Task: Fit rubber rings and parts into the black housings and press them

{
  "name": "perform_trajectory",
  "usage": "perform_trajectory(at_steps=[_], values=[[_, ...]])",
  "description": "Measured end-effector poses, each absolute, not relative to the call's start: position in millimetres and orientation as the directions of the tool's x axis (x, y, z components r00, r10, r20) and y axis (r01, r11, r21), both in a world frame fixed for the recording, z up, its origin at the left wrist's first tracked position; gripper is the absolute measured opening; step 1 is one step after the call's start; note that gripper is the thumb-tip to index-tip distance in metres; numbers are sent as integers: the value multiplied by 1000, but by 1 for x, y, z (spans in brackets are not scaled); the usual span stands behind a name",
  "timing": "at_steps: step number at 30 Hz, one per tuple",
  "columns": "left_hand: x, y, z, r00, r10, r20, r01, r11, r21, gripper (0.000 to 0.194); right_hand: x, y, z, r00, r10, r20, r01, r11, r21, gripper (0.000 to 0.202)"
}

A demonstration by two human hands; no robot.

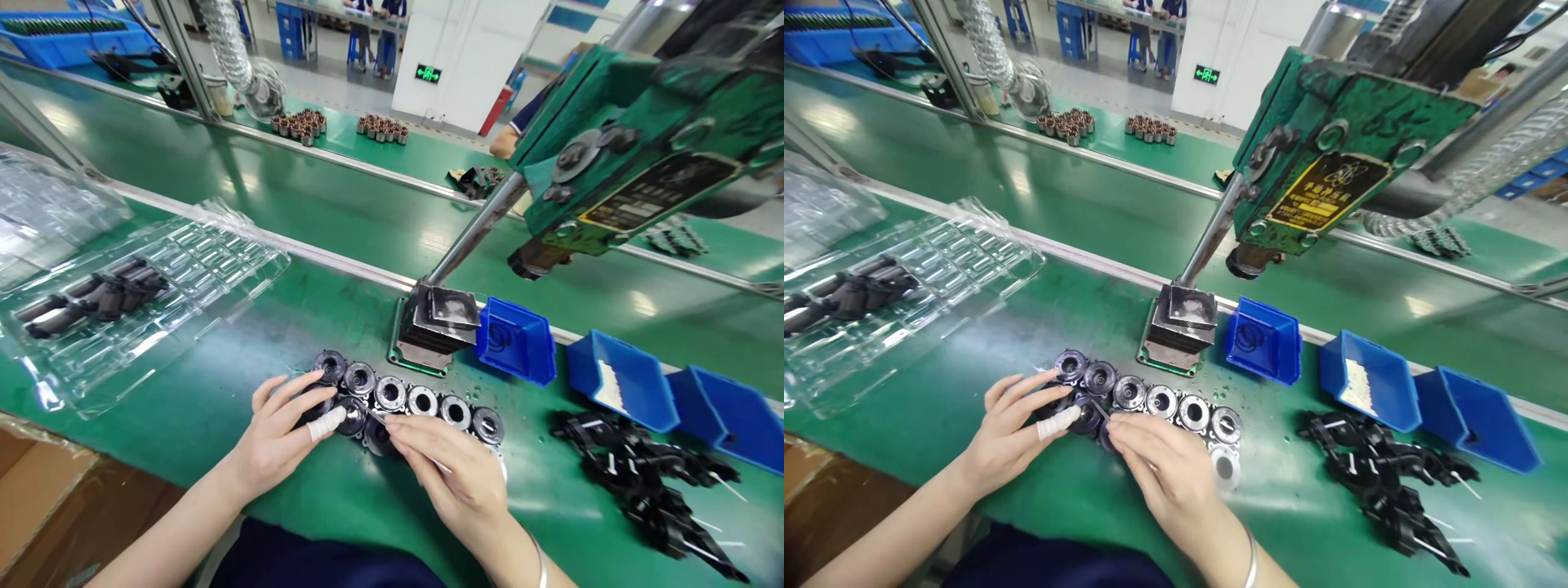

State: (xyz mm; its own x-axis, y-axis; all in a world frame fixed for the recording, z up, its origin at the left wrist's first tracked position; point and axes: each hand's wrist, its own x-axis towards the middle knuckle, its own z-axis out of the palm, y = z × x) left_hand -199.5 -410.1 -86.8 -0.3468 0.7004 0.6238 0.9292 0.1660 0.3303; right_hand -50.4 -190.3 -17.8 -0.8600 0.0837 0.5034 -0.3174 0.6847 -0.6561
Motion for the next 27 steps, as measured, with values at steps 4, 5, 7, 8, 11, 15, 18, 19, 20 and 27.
perform_trajectory(at_steps=[4, 5, 7, 8, 11, 15, 18, 19, 20, 27], values=[[-200, -409, -85, -351, 709, 611, 927, 171, 334, 36, -49, -189, -20, -869, 78, 488, -302, 698, -650, 28], [-200, -409, -85, -353, 711, 608, 926, 174, 335, 37, -48, -189, -20, -872, 79, 483, -299, 696, -653, 29], [-200, -410, -85, -355, 714, 603, 925, 176, 336, 38, -47, -187, -19, -875, 88, 477, -289, 694, -659, 30], [-199, -410, -85, -355, 715, 603, 925, 176, 335, 38, -46, -186, -17, -876, 91, 474, -284, 697, -659, 31], [-199, -411, -85, -357, 718, 598, 925, 183, 333, 38, -40, -185, -12, -889, 76, 451, -273, 704, -656, 32], [-201, -411, -84, -353, 722, 595, 927, 184, 327, 37, -32, -195, -9, -914, 19, 405, -289, 669, -685, 30], [-201, -412, -83, -346, 724, 596, 929, 176, 326, 36, -31, -206, -8, -909, -9, 417, -324, 645, -692, 28], [-200, -413, -83, -345, 724, 598, 930, 177, 323, 36, -31, -206, -7, -900, -21, 436, -348, 637, -688, 26], [-199, -414, -84, -343, 723, 600, 932, 180, 315, 37, -29, -203, -6, -887, -15, 461, -366, 632, -683, 23], [-204, -420, -113, -254, 665, 702, 964, 115, 239, 23, 4, -97, -11, -480, 737, 476, 150, 603, -783, 14]])
